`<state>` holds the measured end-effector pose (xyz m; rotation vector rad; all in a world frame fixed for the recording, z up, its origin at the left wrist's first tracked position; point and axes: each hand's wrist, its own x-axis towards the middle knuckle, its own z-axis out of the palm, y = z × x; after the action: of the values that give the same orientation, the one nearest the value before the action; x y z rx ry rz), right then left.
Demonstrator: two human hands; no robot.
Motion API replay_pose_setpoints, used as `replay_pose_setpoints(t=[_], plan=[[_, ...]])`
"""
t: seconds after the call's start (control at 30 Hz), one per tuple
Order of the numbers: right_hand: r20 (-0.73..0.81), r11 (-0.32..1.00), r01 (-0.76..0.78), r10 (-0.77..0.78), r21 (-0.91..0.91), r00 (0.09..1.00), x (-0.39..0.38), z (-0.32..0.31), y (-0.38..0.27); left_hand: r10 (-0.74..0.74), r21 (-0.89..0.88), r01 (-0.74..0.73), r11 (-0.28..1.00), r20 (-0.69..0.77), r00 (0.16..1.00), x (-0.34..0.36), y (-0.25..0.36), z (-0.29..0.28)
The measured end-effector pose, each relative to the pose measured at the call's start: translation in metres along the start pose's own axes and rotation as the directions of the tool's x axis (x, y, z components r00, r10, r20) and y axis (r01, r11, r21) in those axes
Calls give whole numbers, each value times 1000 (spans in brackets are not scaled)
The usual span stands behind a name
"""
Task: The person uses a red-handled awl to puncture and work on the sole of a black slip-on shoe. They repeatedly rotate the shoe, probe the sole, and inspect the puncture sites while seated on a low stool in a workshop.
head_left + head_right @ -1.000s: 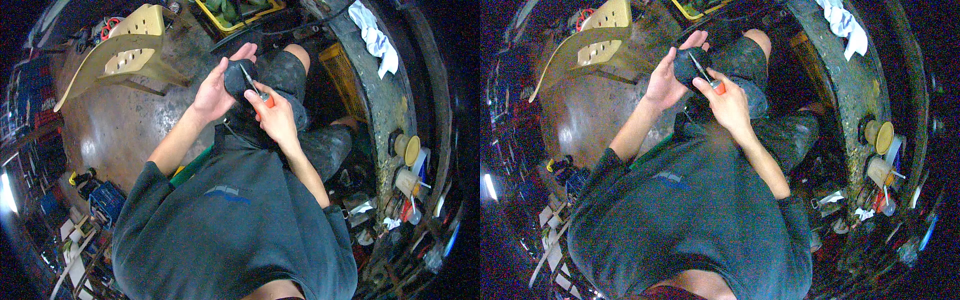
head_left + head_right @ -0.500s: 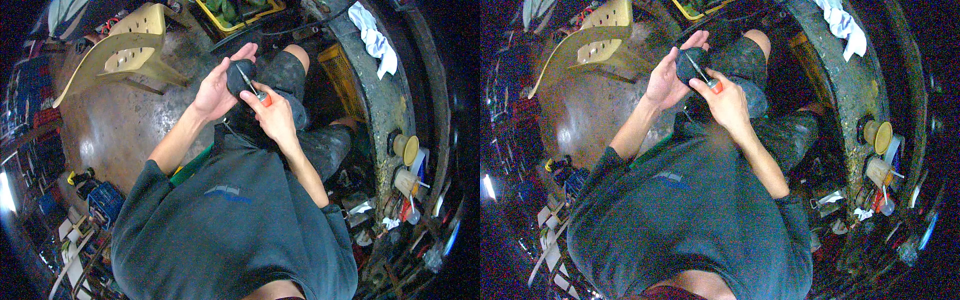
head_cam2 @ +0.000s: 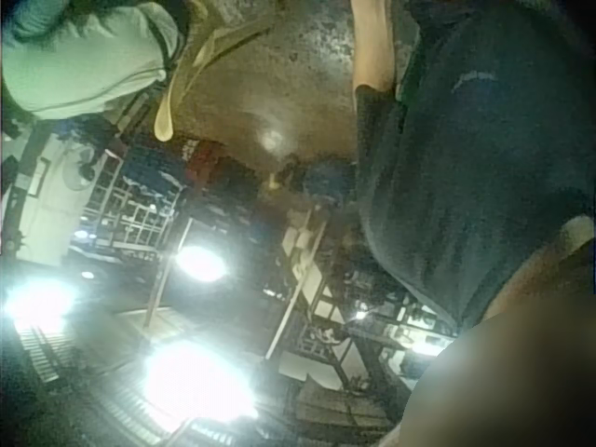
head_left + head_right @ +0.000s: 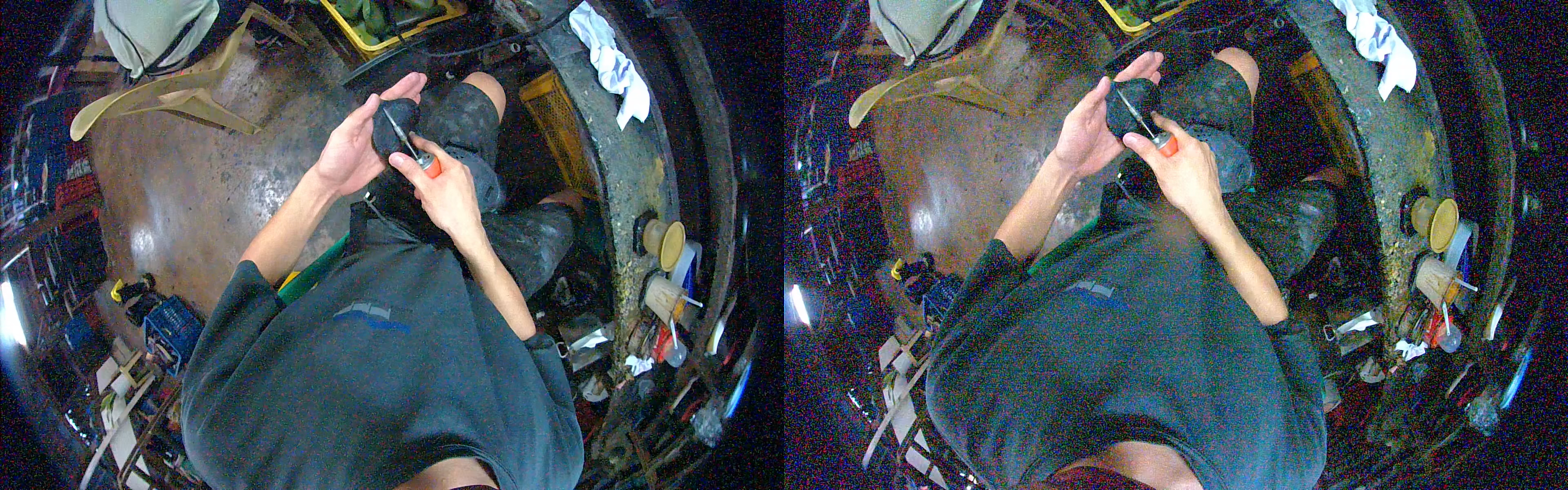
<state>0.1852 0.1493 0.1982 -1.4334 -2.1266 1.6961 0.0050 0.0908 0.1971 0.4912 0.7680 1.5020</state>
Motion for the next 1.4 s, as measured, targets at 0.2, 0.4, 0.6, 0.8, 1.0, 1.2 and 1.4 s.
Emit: replay_pose_setpoints(t=[0.2,0.4,0.6,0.8,1.0,1.2,1.4], plan=[[-3,999,34,-34,-20,999,-1,-1,-1,-13,-20,13,1000,0,1000,1,0,0],[-10,997,53,-54,-52,999,-5,-3,-8,-2,4,2,1000,-29,1000,1,1,1],[-7,995,74,-75,-61,997,-5,-1,-5,-16,-51,15,999,-17,1000,0,1,2],[-30,989,126,-129,-81,991,-4,3,2,-20,-62,19,998,-21,1000,1,1,0],[-29,980,133,-139,-150,990,-7,2,-1,-30,-90,28,996,-18,999,1,2,-2],[-5,968,138,-142,-209,990,-8,-1,-3,-54,-167,50,985,-16,998,0,3,-4],[-58,979,130,-141,-155,988,-11,-3,2,-19,-306,15,952,-10,1000,2,3,-7]])
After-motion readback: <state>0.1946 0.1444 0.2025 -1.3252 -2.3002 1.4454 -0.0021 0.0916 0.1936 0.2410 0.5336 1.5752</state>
